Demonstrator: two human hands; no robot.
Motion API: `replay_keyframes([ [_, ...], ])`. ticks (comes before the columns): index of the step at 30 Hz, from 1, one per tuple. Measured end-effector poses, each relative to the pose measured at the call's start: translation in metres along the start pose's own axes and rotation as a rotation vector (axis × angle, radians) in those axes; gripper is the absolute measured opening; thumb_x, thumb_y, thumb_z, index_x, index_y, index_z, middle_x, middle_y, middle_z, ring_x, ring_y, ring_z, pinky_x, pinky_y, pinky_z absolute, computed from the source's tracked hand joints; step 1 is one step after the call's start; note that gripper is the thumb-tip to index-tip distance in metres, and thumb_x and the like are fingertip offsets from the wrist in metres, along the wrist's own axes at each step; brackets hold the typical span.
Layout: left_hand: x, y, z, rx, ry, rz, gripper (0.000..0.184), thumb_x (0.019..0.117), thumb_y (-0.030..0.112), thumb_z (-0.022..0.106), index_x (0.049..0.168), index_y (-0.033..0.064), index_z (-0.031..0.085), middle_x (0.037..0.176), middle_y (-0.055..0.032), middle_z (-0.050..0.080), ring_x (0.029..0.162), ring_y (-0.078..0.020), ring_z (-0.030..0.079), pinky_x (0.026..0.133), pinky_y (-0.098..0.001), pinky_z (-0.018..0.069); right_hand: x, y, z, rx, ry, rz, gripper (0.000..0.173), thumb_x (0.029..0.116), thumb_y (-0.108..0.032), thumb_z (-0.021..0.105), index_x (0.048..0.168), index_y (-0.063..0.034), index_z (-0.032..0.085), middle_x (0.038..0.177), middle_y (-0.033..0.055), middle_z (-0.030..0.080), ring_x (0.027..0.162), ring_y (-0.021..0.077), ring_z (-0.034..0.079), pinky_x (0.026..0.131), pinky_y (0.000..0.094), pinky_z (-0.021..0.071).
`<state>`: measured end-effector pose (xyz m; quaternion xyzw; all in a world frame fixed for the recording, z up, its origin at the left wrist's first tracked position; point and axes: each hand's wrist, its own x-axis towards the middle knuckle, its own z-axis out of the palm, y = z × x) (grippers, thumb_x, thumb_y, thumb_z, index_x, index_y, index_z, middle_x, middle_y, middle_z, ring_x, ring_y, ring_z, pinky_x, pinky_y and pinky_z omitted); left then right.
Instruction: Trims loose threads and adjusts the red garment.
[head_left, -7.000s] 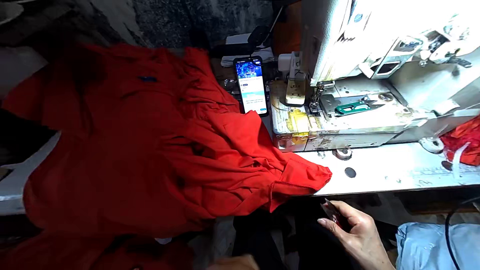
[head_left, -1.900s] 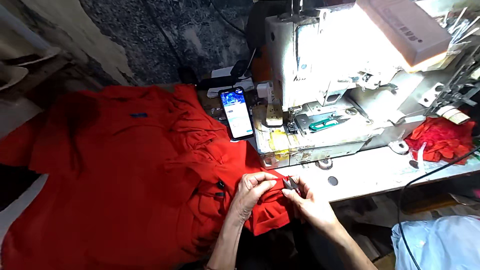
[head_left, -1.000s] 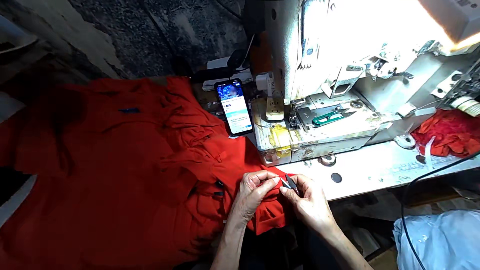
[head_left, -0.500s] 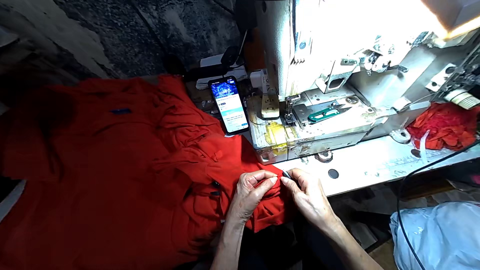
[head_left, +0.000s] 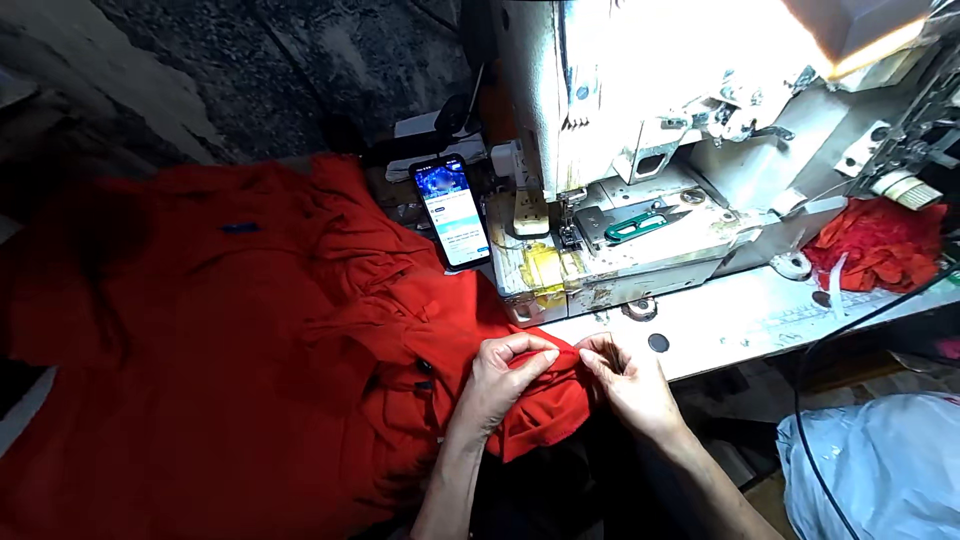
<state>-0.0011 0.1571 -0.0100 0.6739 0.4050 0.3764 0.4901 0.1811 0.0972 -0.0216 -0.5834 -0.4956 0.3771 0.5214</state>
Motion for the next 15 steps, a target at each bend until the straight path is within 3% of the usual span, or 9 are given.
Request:
replay_keyframes([
  [3,0.001,-0.001,0.009,0.212,0.016,0.143,0.007,0.0889,0.011,0.074,0.087,0.0130,0.081,0.087,0.0064,0.074,0.086,-0.0023,0.068,0.080,-0.0211,0.0567,0.004,-0.002,-0.004,0.001,-0.078,-0.073,0.013,0.0962,-0.007,0.064,0.084,-0.0080,0.066,0.064,-0.0036,0.059,0.053,0.0020,0.054,0.051,0.0188,0.0450],
  [6,0.002,-0.011,0.013,0.253,0.063,0.224,0.012,0.0927,0.013,0.069,0.084,0.0137,0.077,0.083,0.0069,0.067,0.082,-0.0019,0.063,0.075,-0.0185,0.0526,0.009,0.000,-0.011,-0.055,-0.134,-0.141,0.014,0.0959,-0.008,0.061,0.082,-0.0095,0.065,0.065,-0.0042,0.057,0.056,0.0022,0.052,0.053,0.0197,0.0438],
  [12,0.001,-0.009,0.001,-0.087,-0.048,-0.003,0.015,0.0950,0.008,0.064,0.086,0.0105,0.076,0.085,0.0022,0.070,0.079,-0.0056,0.064,0.073,-0.0216,0.0531,0.021,0.005,-0.003,-0.214,-0.028,-0.106,0.012,0.0915,-0.003,0.063,0.081,-0.0077,0.065,0.067,-0.0001,0.057,0.061,0.0091,0.056,0.056,0.0293,0.0462],
  [15,0.000,0.026,0.005,-0.002,-0.061,-0.219,0.010,0.0847,0.000,0.074,0.088,0.0089,0.077,0.082,0.0021,0.073,0.078,-0.0051,0.068,0.072,-0.0229,0.0560,0.021,0.008,0.000,-0.205,-0.006,-0.125,0.007,0.0911,-0.004,0.064,0.085,-0.0074,0.066,0.070,0.0004,0.059,0.062,0.0093,0.058,0.057,0.0298,0.0479],
])
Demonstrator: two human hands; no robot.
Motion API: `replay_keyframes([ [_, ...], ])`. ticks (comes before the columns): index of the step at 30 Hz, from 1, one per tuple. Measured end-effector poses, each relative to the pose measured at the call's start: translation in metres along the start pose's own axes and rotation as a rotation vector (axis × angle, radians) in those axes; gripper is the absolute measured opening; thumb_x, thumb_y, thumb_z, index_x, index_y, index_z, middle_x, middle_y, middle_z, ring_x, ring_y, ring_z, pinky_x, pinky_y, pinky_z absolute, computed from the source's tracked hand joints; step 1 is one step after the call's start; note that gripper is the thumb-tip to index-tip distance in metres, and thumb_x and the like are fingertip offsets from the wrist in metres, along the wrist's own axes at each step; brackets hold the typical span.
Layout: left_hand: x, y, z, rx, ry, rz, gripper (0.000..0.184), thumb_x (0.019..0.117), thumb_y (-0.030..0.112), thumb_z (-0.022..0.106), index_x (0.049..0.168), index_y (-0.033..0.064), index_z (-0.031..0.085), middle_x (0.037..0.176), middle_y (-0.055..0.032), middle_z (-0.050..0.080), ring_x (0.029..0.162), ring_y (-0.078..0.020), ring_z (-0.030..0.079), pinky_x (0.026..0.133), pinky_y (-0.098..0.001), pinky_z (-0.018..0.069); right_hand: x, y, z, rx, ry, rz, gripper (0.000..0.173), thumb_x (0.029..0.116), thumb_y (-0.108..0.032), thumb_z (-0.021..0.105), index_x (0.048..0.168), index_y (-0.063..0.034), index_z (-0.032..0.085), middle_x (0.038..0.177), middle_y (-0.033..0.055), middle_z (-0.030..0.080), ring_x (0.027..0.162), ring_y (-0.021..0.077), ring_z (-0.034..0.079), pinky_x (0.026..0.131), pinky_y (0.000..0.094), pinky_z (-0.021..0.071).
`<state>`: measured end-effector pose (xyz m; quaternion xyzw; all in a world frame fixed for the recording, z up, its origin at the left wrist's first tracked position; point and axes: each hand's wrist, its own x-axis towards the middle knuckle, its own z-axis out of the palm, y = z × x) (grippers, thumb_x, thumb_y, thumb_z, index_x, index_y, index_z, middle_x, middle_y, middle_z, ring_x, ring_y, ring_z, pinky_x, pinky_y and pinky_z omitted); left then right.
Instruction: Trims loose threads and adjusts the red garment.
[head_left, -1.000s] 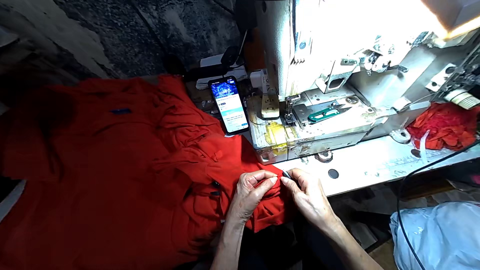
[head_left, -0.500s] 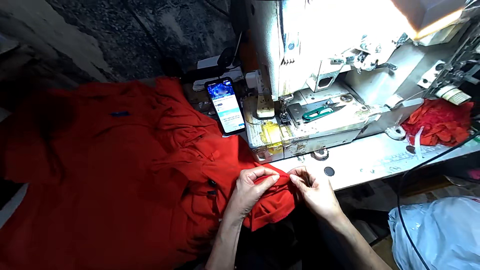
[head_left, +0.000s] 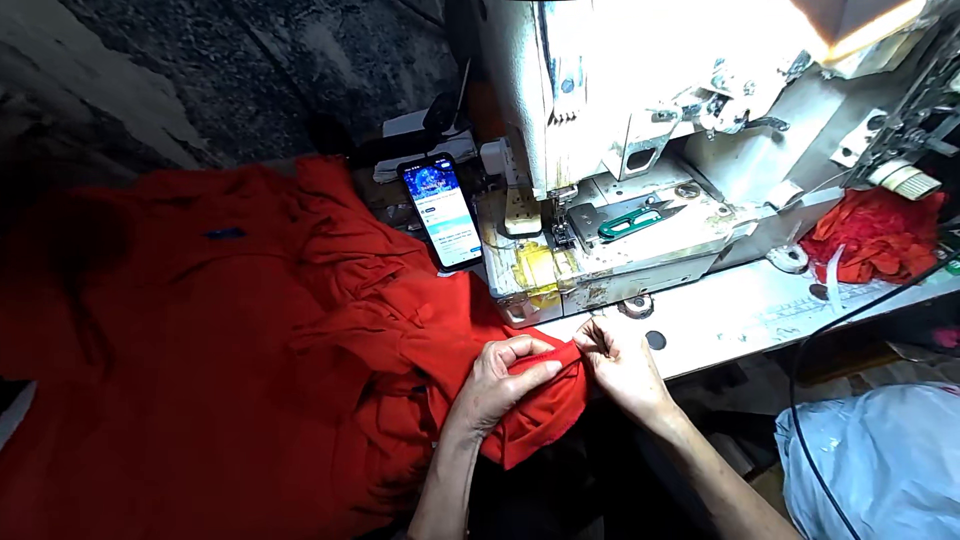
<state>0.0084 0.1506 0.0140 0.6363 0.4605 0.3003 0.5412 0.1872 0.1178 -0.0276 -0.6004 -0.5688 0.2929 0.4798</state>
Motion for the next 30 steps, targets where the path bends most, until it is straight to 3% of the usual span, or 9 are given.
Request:
replay_keyframes([
  [1,-0.001,0.004,0.003,0.017,0.033,-0.052,0.013,0.0805,-0.003,0.077,0.089,0.0077,0.077,0.081,0.0014,0.074,0.077,-0.0050,0.068,0.072,-0.0231,0.0566,-0.002,0.001,0.000,0.039,0.025,0.006,0.001,0.0927,-0.008,0.068,0.092,-0.0073,0.067,0.074,0.0006,0.062,0.064,0.0079,0.060,0.058,0.0271,0.0509],
  [3,0.002,-0.018,0.001,-0.015,0.109,-0.022,0.015,0.0780,0.001,0.081,0.089,0.0055,0.072,0.081,0.0014,0.070,0.077,-0.0039,0.067,0.073,-0.0217,0.0567,-0.009,-0.001,-0.005,0.097,0.071,0.041,0.025,0.0913,-0.016,0.075,0.113,-0.0065,0.066,0.086,0.0028,0.066,0.068,0.0085,0.061,0.060,0.0274,0.0528],
  [5,0.005,-0.036,0.001,-0.065,0.131,0.073,0.009,0.0795,0.003,0.079,0.085,0.0068,0.073,0.078,0.0015,0.071,0.074,-0.0049,0.068,0.069,-0.0218,0.0577,-0.020,-0.005,-0.011,0.166,0.103,0.035,0.031,0.0939,-0.019,0.069,0.121,-0.0063,0.063,0.088,0.0024,0.065,0.065,0.0081,0.060,0.056,0.0249,0.0528],
  [7,0.009,-0.033,0.001,-0.057,0.043,0.170,0.012,0.0883,0.009,0.068,0.089,0.0107,0.080,0.086,0.0014,0.075,0.079,-0.0067,0.069,0.071,-0.0246,0.0569,-0.030,-0.012,-0.014,0.324,0.067,0.056,0.019,0.0999,-0.016,0.058,0.115,-0.0068,0.064,0.077,0.0020,0.064,0.057,0.0089,0.059,0.051,0.0230,0.0502],
  [9,0.008,-0.026,0.003,-0.076,0.027,0.161,0.018,0.0926,0.007,0.063,0.094,0.0098,0.081,0.089,0.0008,0.076,0.082,-0.0069,0.070,0.073,-0.0246,0.0572,-0.035,-0.020,-0.016,0.438,-0.064,0.141,0.014,0.1019,-0.015,0.057,0.108,-0.0079,0.068,0.071,0.0012,0.064,0.052,0.0074,0.056,0.048,0.0211,0.0488],
  [13,0.004,-0.017,0.008,-0.170,0.082,0.045,0.015,0.0949,0.003,0.065,0.089,0.0069,0.078,0.077,-0.0023,0.072,0.068,-0.0064,0.066,0.062,-0.0214,0.0550,-0.023,-0.012,-0.009,0.426,-0.255,0.220,0.013,0.1027,-0.016,0.058,0.098,-0.0078,0.068,0.064,-0.0009,0.060,0.046,0.0030,0.049,0.044,0.0179,0.0408],
  [17,0.006,-0.015,0.009,-0.169,0.098,0.016,0.015,0.0966,0.003,0.065,0.086,0.0055,0.075,0.071,-0.0027,0.069,0.061,-0.0058,0.061,0.056,-0.0199,0.0513,-0.020,-0.002,-0.006,0.424,-0.245,0.195,0.012,0.1003,-0.014,0.061,0.101,-0.0076,0.072,0.064,-0.0005,0.059,0.048,0.0035,0.047,0.045,0.0186,0.0387],
  [25,0.010,-0.028,0.005,-0.085,0.068,0.157,0.021,0.0972,0.010,0.062,0.084,0.0123,0.077,0.076,0.0031,0.070,0.069,-0.0040,0.063,0.062,-0.0192,0.0500,-0.019,-0.001,-0.003,0.373,-0.226,0.206,0.013,0.1003,-0.016,0.061,0.100,-0.0080,0.072,0.064,-0.0018,0.058,0.049,0.0030,0.048,0.047,0.0189,0.0401],
  [30,0.010,-0.029,0.004,-0.137,0.044,0.138,0.018,0.0977,0.009,0.062,0.087,0.0092,0.077,0.077,-0.0009,0.072,0.069,-0.0065,0.065,0.064,-0.0210,0.0527,-0.019,-0.002,-0.002,0.397,-0.209,0.204,0.013,0.1003,-0.015,0.062,0.100,-0.0077,0.072,0.065,-0.0011,0.060,0.050,0.0036,0.050,0.047,0.0190,0.0411],
])
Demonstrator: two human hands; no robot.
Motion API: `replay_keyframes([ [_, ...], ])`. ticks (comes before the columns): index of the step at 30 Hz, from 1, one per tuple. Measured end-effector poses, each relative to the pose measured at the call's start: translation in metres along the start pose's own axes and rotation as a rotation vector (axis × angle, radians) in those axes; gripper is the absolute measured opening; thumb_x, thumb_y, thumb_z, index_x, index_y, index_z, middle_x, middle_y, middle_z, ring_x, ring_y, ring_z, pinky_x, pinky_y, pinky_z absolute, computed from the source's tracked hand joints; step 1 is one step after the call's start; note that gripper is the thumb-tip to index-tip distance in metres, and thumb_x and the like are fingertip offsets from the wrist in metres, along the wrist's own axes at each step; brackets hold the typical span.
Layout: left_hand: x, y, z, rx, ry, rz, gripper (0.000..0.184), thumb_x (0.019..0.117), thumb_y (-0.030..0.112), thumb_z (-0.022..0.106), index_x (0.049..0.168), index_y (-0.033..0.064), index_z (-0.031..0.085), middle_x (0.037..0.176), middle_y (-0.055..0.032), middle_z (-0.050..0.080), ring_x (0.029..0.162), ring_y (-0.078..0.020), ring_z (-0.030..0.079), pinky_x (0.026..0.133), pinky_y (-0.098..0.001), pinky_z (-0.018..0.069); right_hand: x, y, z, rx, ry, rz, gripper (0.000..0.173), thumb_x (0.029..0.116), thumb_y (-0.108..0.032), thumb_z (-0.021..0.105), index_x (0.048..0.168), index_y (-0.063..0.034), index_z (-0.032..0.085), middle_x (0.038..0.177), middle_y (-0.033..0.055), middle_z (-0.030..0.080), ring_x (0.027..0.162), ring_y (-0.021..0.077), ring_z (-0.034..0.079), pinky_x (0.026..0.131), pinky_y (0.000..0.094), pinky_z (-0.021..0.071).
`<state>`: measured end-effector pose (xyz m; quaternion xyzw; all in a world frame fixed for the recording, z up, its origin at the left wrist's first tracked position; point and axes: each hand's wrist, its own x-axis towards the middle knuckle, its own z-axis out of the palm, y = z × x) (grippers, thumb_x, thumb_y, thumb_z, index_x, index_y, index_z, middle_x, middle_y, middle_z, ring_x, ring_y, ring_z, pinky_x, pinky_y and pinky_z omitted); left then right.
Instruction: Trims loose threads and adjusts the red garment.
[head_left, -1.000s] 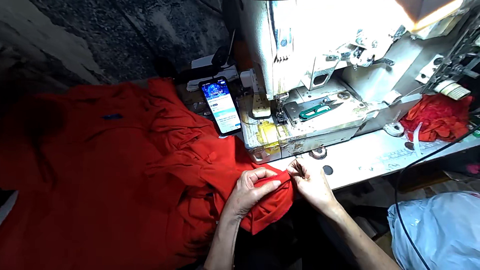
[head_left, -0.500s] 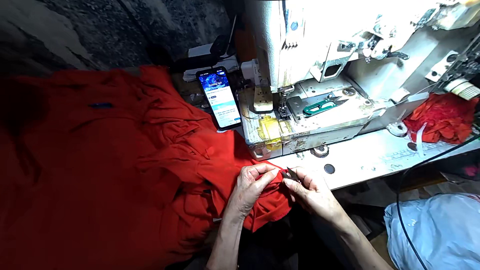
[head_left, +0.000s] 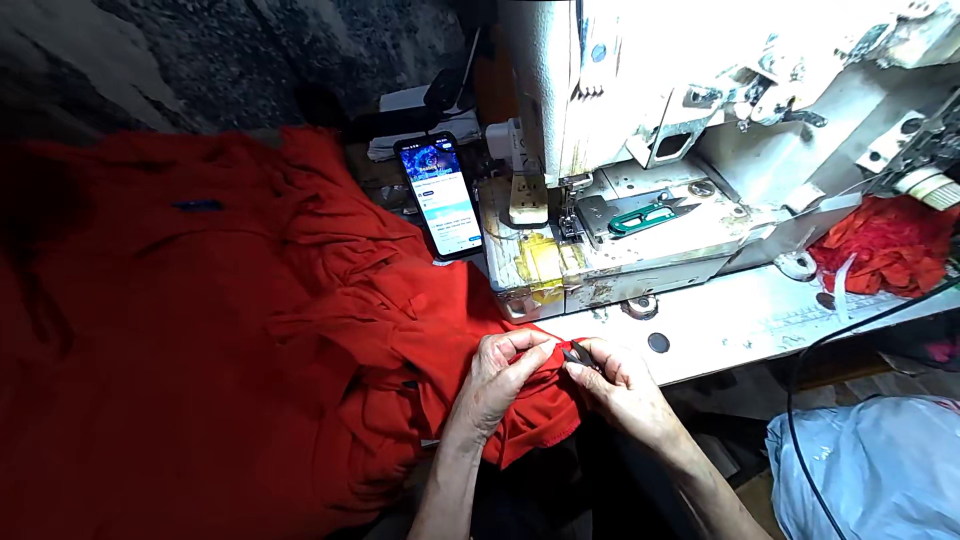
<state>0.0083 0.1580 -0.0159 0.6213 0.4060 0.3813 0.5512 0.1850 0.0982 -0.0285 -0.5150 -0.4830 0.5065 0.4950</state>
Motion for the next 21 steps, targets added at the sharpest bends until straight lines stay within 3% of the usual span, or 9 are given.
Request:
replay_keyframes([
  [9,-0.002,0.006,0.003,-0.047,0.053,-0.079,0.012,0.0958,0.007,0.067,0.091,0.0071,0.078,0.081,-0.0044,0.073,0.073,-0.0085,0.068,0.064,-0.0222,0.0555,-0.001,0.001,0.001,-0.017,0.040,0.013,0.014,0.1008,-0.015,0.060,0.098,-0.0084,0.072,0.063,-0.0016,0.058,0.049,0.0042,0.049,0.047,0.0200,0.0414],
  [14,0.001,-0.003,-0.001,-0.002,-0.001,0.026,0.019,0.0982,0.011,0.062,0.088,0.0092,0.078,0.080,-0.0013,0.073,0.072,-0.0076,0.066,0.066,-0.0222,0.0535,-0.001,0.000,0.000,0.006,0.022,0.020,0.014,0.1006,-0.015,0.060,0.097,-0.0081,0.071,0.062,-0.0016,0.058,0.048,0.0039,0.048,0.046,0.0195,0.0402],
  [21,-0.003,0.014,0.005,-0.034,0.044,-0.115,0.012,0.0941,0.002,0.067,0.089,0.0058,0.077,0.079,-0.0037,0.073,0.071,-0.0076,0.067,0.063,-0.0218,0.0553,-0.001,0.003,0.001,0.000,0.023,-0.004,0.013,0.0998,-0.015,0.061,0.094,-0.0087,0.071,0.061,-0.0026,0.056,0.048,0.0030,0.047,0.047,0.0191,0.0393],
])
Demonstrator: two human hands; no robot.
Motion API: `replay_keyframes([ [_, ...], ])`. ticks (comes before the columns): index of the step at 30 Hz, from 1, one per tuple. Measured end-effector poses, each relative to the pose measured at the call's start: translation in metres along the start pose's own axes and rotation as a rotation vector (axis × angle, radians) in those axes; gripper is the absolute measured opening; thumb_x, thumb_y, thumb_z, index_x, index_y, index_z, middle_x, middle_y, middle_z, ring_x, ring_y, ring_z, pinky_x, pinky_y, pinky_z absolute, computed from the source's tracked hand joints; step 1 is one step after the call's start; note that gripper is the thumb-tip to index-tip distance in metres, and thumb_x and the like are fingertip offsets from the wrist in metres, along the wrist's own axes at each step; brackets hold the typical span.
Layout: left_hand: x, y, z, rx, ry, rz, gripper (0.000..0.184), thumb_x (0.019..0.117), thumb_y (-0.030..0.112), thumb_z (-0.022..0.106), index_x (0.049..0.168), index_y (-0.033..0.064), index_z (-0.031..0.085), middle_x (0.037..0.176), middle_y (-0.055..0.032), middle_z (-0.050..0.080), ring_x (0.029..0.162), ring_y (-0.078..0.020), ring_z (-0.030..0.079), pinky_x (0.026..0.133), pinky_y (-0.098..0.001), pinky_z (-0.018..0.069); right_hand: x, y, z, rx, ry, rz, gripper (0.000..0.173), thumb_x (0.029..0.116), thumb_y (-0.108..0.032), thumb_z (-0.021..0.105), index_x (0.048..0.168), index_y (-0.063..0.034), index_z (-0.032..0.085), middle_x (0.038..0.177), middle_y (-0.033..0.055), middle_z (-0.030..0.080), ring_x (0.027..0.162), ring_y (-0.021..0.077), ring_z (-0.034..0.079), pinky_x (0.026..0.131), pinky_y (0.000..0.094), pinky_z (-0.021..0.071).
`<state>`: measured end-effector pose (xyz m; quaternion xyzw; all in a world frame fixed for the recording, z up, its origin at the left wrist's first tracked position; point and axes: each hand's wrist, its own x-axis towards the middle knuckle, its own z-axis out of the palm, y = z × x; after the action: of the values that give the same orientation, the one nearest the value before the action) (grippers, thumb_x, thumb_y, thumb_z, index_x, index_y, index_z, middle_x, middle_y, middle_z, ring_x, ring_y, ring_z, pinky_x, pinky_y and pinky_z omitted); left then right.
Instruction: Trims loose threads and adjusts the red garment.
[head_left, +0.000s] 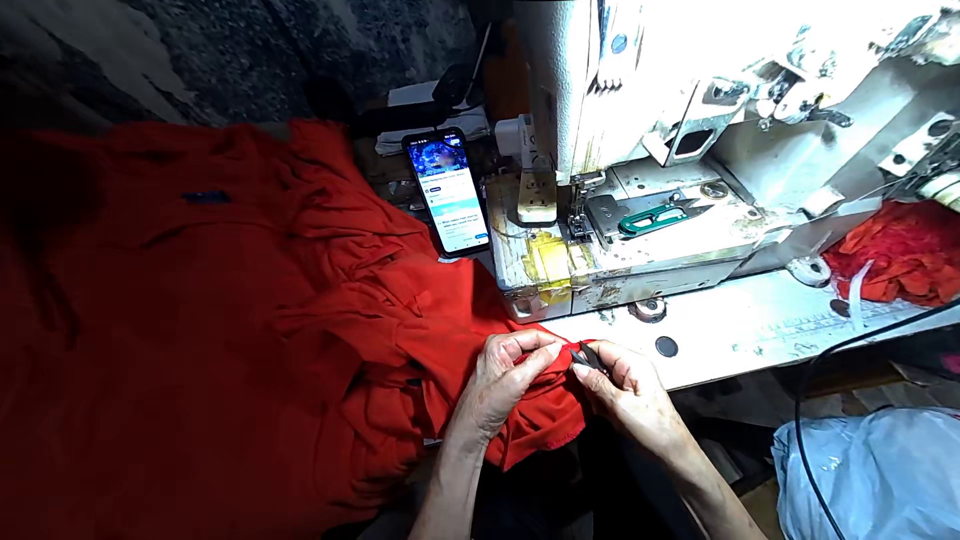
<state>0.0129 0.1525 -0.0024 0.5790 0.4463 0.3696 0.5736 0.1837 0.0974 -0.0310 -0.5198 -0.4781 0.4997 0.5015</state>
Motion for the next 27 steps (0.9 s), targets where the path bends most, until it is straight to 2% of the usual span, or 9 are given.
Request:
replay_keyframes([
  [3,0.000,-0.002,-0.001,0.001,-0.017,0.022,0.012,0.0931,0.002,0.068,0.089,0.0059,0.078,0.081,-0.0035,0.074,0.073,-0.0077,0.067,0.066,-0.0216,0.0557,0.000,0.001,0.001,-0.028,0.015,-0.026,0.013,0.0994,-0.016,0.060,0.094,-0.0093,0.071,0.061,-0.0025,0.057,0.049,0.0032,0.049,0.048,0.0195,0.0410],
  [8,0.000,0.000,0.000,-0.018,-0.006,0.005,0.012,0.0934,0.002,0.068,0.087,0.0067,0.077,0.077,-0.0031,0.072,0.069,-0.0068,0.065,0.062,-0.0208,0.0544,-0.002,0.005,0.003,-0.018,0.028,-0.068,0.014,0.0997,-0.016,0.060,0.096,-0.0096,0.071,0.064,-0.0029,0.059,0.051,0.0033,0.051,0.049,0.0194,0.0426],
  [12,0.005,-0.011,-0.006,0.037,-0.056,0.074,0.017,0.0949,0.010,0.063,0.085,0.0096,0.077,0.079,-0.0012,0.072,0.073,-0.0076,0.066,0.067,-0.0228,0.0528,-0.003,0.009,0.002,-0.030,0.020,-0.115,0.015,0.1000,-0.018,0.060,0.102,-0.0084,0.072,0.067,-0.0030,0.060,0.052,0.0033,0.051,0.049,0.0192,0.0431],
  [14,0.001,-0.001,-0.001,-0.009,-0.019,-0.007,0.014,0.0933,0.003,0.067,0.084,0.0066,0.076,0.075,-0.0030,0.071,0.069,-0.0072,0.065,0.063,-0.0215,0.0538,-0.004,0.009,0.002,-0.045,0.013,-0.121,0.016,0.1004,-0.018,0.059,0.102,-0.0088,0.071,0.067,-0.0034,0.060,0.052,0.0030,0.052,0.049,0.0192,0.0434],
  [16,-0.002,0.005,0.002,-0.033,-0.003,-0.049,0.013,0.0910,-0.001,0.067,0.083,0.0059,0.076,0.074,-0.0034,0.071,0.069,-0.0074,0.065,0.064,-0.0218,0.0548,-0.003,0.007,0.003,-0.068,0.005,-0.159,0.020,0.1035,-0.018,0.055,0.100,-0.0074,0.071,0.067,-0.0044,0.060,0.053,0.0019,0.052,0.051,0.0184,0.0446],
  [18,-0.001,0.000,-0.002,-0.012,-0.034,0.000,0.014,0.0919,0.002,0.066,0.083,0.0077,0.076,0.075,-0.0012,0.071,0.070,-0.0059,0.065,0.066,-0.0210,0.0545,-0.002,0.003,0.004,-0.081,0.003,-0.173,0.023,0.1054,-0.017,0.051,0.095,-0.0070,0.069,0.066,-0.0055,0.059,0.053,0.0000,0.052,0.050,0.0168,0.0444],
  [20,0.005,-0.014,-0.008,0.018,-0.071,0.103,0.017,0.0943,0.010,0.064,0.084,0.0103,0.077,0.075,0.0010,0.071,0.070,-0.0050,0.064,0.066,-0.0206,0.0524,0.000,-0.003,0.006,-0.066,0.016,-0.106,0.022,0.1042,-0.017,0.053,0.093,-0.0074,0.069,0.064,-0.0044,0.060,0.051,0.0007,0.052,0.048,0.0173,0.0440],
  [23,0.006,-0.018,-0.009,0.019,-0.066,0.159,0.018,0.0965,0.013,0.062,0.086,0.0104,0.076,0.079,0.0004,0.071,0.073,-0.0064,0.065,0.067,-0.0220,0.0529,0.005,-0.008,0.006,0.088,0.004,0.001,0.020,0.1035,-0.014,0.058,0.091,-0.0035,0.070,0.062,0.0005,0.061,0.046,0.0030,0.051,0.043,0.0174,0.0417],
  [27,0.002,-0.019,-0.010,-0.008,-0.082,0.206,0.011,0.0870,0.011,0.068,0.090,0.0097,0.078,0.083,-0.0020,0.074,0.077,-0.0085,0.068,0.070,-0.0234,0.0565,0.002,-0.009,0.002,0.164,-0.048,-0.034,0.019,0.1030,-0.010,0.056,0.093,-0.0015,0.071,0.068,0.0037,0.065,0.054,0.0055,0.058,0.051,0.0187,0.0491],
])
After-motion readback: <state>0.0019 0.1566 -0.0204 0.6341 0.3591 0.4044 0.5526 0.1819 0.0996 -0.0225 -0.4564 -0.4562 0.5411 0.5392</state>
